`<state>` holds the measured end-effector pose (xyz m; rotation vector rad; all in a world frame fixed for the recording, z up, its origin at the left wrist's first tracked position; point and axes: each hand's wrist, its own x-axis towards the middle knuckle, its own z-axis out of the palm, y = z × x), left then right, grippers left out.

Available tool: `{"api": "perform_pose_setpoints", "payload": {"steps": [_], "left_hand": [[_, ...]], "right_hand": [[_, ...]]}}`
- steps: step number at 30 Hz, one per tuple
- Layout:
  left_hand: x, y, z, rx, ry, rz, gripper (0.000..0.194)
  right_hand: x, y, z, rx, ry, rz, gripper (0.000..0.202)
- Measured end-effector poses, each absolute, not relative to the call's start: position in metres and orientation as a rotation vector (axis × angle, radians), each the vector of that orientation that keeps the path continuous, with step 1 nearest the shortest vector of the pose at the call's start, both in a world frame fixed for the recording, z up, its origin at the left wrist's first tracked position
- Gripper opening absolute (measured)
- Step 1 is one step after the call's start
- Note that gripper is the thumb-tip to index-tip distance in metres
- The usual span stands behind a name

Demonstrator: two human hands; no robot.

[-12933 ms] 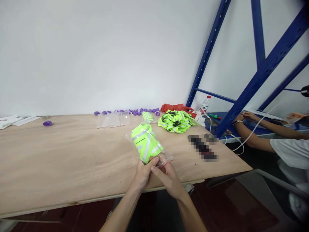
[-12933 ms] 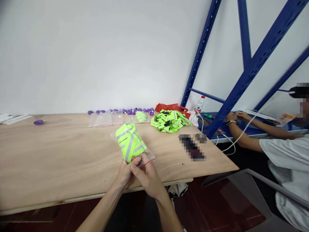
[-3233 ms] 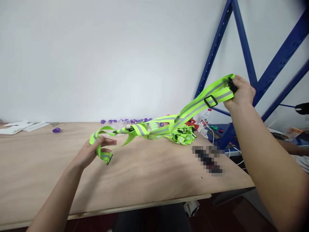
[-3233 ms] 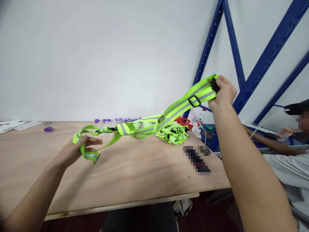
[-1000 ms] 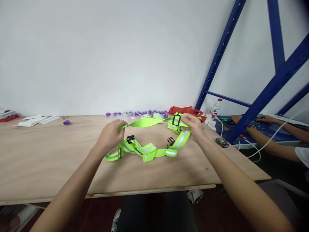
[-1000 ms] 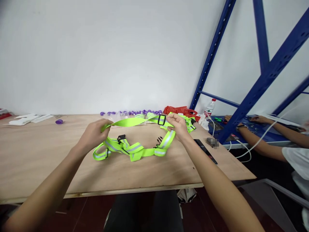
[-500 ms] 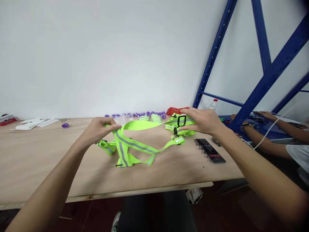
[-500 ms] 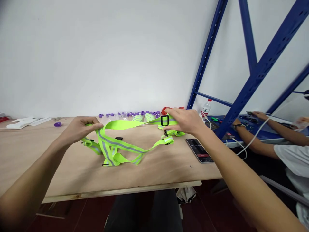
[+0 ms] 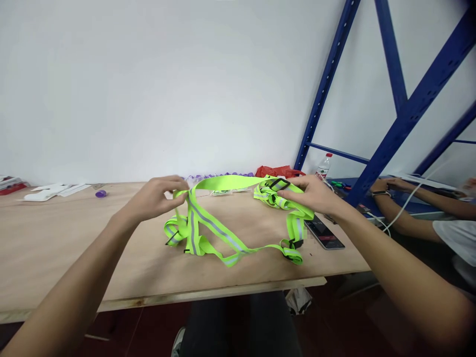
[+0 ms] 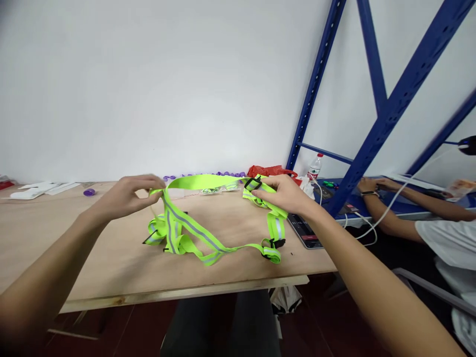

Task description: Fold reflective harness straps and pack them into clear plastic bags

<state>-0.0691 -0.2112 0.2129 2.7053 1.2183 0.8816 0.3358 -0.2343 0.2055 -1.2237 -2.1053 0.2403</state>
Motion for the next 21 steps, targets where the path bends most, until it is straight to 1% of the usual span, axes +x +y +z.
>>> {"api": "perform_pose_setpoints", "payload": {"steps": [3, 5, 8, 10, 12, 15, 16, 17, 20, 21], "left_hand": [[-0.058, -0.195, 0.219, 2.908, 1.304, 1.012, 0.029], [-0.045, -0.187, 0.223, 2.940, 1.383, 1.137, 0.027], [-0.021, -0.181, 0.227, 2.797, 1.489, 1.376, 0.025], [-0.006, -0.180, 0.228, 2.638, 1.481, 1.550, 0.024], [0.005, -0.178, 0.228, 2.501, 1.296, 1.646, 0.023], [0.009, -0.177, 0.228, 2.296, 0.883, 1.581, 0.024], [0.009, -0.176, 0.228, 2.239, 0.775, 1.528, 0.024], [0.008, -0.177, 0.228, 2.195, 0.692, 1.475, 0.023], [0.010, -0.181, 0.229, 2.115, 0.508, 1.332, 0.022], [0.012, -0.183, 0.229, 2.089, 0.461, 1.302, 0.022]], "right_hand": [[0.324, -0.247, 0.203, -1.202, -2.112, 0.412, 0.041], [0.310, -0.254, 0.196, -1.185, -2.179, 0.492, 0.044], [0.283, -0.263, 0.178, -1.152, -2.316, 0.663, 0.038], [0.266, -0.268, 0.166, -1.097, -2.394, 0.762, 0.035], [0.256, -0.271, 0.158, -1.005, -2.500, 0.880, 0.030], [0.261, -0.262, 0.159, -0.941, -2.536, 1.121, 0.024], [0.266, -0.256, 0.163, -0.963, -2.458, 1.126, 0.026], [0.272, -0.249, 0.169, -0.994, -2.335, 1.060, 0.028], [0.281, -0.224, 0.191, -0.938, -1.927, 0.675, 0.030], [0.279, -0.217, 0.198, -0.873, -1.856, 0.614, 0.034]]}}
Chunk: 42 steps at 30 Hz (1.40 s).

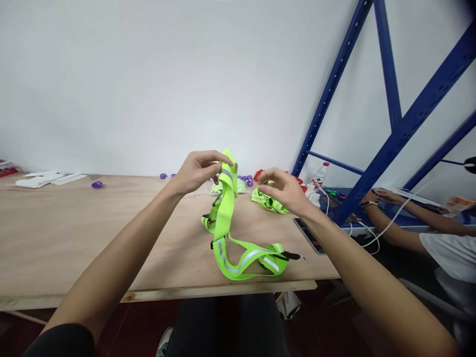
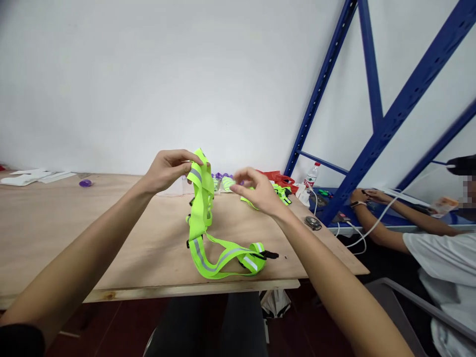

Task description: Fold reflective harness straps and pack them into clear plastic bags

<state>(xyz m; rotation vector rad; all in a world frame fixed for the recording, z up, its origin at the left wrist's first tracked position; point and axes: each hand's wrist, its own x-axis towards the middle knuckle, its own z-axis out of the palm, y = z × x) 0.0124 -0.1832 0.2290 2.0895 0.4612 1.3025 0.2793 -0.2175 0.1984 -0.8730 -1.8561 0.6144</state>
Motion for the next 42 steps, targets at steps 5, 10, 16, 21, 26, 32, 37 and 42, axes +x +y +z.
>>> {"api": "perform_pose_setpoints", "payload": {"steps": [5, 10, 16, 21, 26, 32, 37, 42], "left_hand": [[0.027, -0.197, 0.228, 2.109, 0.438, 1.208, 0.018], [0.038, -0.208, 0.207, 1.978, 0.576, 1.405, 0.028], [0.039, -0.208, 0.161, 1.584, 0.632, 1.084, 0.045], [0.031, -0.199, 0.144, 1.688, 0.497, 0.813, 0.039], [0.033, -0.193, 0.148, 1.704, 0.466, 0.916, 0.032], [0.025, -0.192, 0.155, 1.557, 0.512, 1.058, 0.020], [0.011, -0.193, 0.163, 1.442, 0.472, 0.990, 0.029], [0.004, -0.189, 0.168, 1.412, 0.447, 1.003, 0.035]], "right_hand": [[0.251, -0.202, 0.226, -0.742, -2.023, 0.865, 0.052], [0.232, -0.202, 0.229, -0.846, -2.040, 0.821, 0.022], [0.232, -0.201, 0.229, -0.869, -1.935, 0.655, 0.014], [0.245, -0.200, 0.233, -0.844, -1.866, 0.741, 0.016], [0.252, -0.205, 0.238, -0.834, -1.956, 0.947, 0.018], [0.263, -0.205, 0.222, -0.860, -1.935, 1.226, 0.020], [0.262, -0.202, 0.193, -0.666, -1.681, 1.752, 0.036], [0.255, -0.200, 0.177, -0.578, -1.694, 1.941, 0.034]]}}
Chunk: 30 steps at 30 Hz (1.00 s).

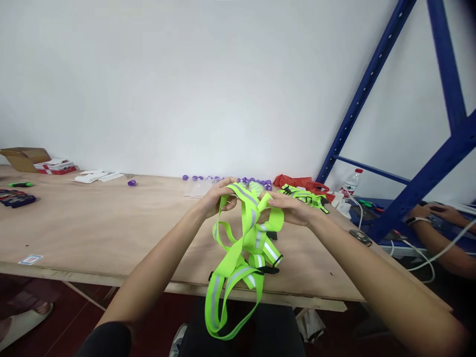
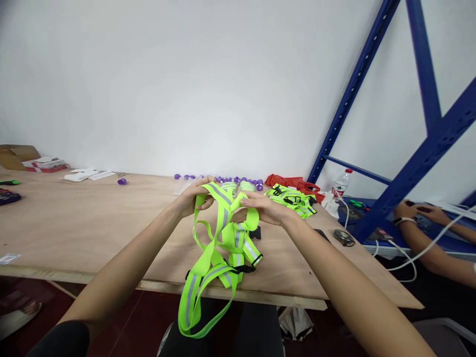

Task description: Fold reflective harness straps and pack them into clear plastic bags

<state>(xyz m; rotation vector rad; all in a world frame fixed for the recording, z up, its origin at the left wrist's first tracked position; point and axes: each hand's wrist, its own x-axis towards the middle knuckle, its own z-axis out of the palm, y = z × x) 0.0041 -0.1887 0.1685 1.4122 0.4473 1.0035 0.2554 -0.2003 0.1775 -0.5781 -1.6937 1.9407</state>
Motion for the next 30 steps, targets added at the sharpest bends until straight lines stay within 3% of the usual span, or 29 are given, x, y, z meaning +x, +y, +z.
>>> {"api": "perform_pose_setpoints", "payload": {"steps": [7, 16, 23, 27, 30], "left_hand": [[0.012, -0.191, 0.179, 1.512, 0.412, 0.896, 0.041], [0.001, -0.189, 0.186, 1.885, 0.632, 0.890, 0.043], [0.015, -0.228, 0.148, 2.268, 1.093, 1.493, 0.046], [0.034, -0.232, 0.111, 2.240, 1.317, 1.005, 0.051], [0.035, -0.215, 0.089, 2.122, 1.384, 0.802, 0.029]], "right_hand": [[0.243, -0.201, 0.184, -0.814, -1.887, 1.626, 0.052], [0.241, -0.197, 0.199, -0.970, -1.631, 1.033, 0.043], [0.244, -0.193, 0.211, -0.906, -1.311, 1.038, 0.043], [0.249, -0.193, 0.220, -0.853, -1.358, 1.090, 0.038], [0.262, -0.193, 0.222, -0.866, -1.523, 1.179, 0.040]]}}
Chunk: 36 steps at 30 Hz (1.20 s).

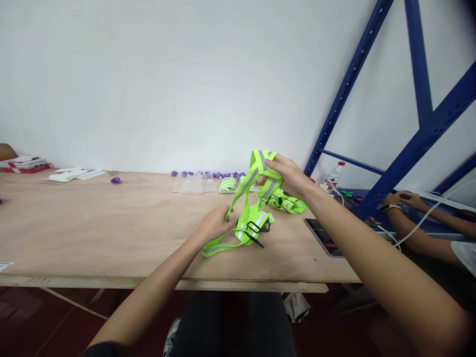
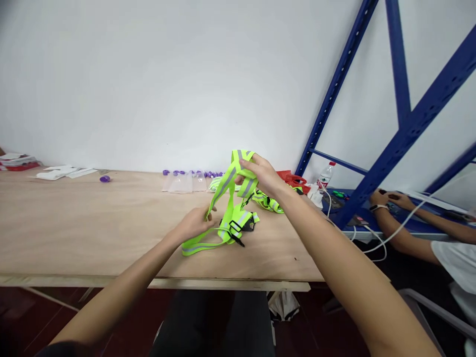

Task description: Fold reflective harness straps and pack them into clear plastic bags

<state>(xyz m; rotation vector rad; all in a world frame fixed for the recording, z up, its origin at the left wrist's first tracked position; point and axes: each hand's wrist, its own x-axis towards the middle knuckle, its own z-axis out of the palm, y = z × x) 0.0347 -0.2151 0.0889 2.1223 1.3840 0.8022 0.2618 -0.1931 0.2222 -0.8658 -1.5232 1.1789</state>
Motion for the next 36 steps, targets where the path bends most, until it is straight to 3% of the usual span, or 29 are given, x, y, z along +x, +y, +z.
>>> {"api": "perform_pose_setpoints", "payload": {"steps": [2, 8, 12, 18, 20, 23, 26, 31, 36], "left_hand": [[0.024, -0.202, 0.081, 2.065, 1.370, 0.766, 0.017], [-0.035, -0.184, 0.090, 1.837, 1.243, 0.670, 0.039], [-0.070, -0.185, 0.098, 1.753, 1.206, 0.739, 0.052], [-0.107, -0.176, 0.097, 1.689, 1.508, 1.019, 0.065], [-0.105, -0.177, 0.097, 1.770, 1.655, 1.144, 0.062], [-0.076, -0.187, 0.098, 2.074, 1.650, 1.239, 0.038], [-0.030, -0.202, 0.095, 2.366, 1.299, 0.915, 0.031], [0.024, -0.213, 0.074, 2.518, 1.089, 0.289, 0.045], [0.018, -0.204, 0.060, 2.537, 1.165, 0.137, 0.052]], "right_hand": [[0.274, -0.190, 0.216, -0.905, -1.659, 1.194, 0.045], [0.299, -0.161, 0.157, -1.333, -1.876, 0.610, 0.027], [0.300, -0.151, 0.120, -1.427, -1.906, 0.445, 0.014], [0.321, -0.173, 0.098, -1.478, -2.116, 0.316, 0.053], [0.327, -0.184, 0.091, -1.460, -2.239, 0.350, 0.056], [0.326, -0.195, 0.076, -1.406, -2.382, 0.366, 0.048], [0.319, -0.194, 0.059, -1.363, -2.459, 0.324, 0.028], [0.313, -0.177, 0.035, -1.449, -2.487, 0.205, 0.049], [0.317, -0.172, 0.030, -1.502, -2.523, 0.103, 0.035]]}}
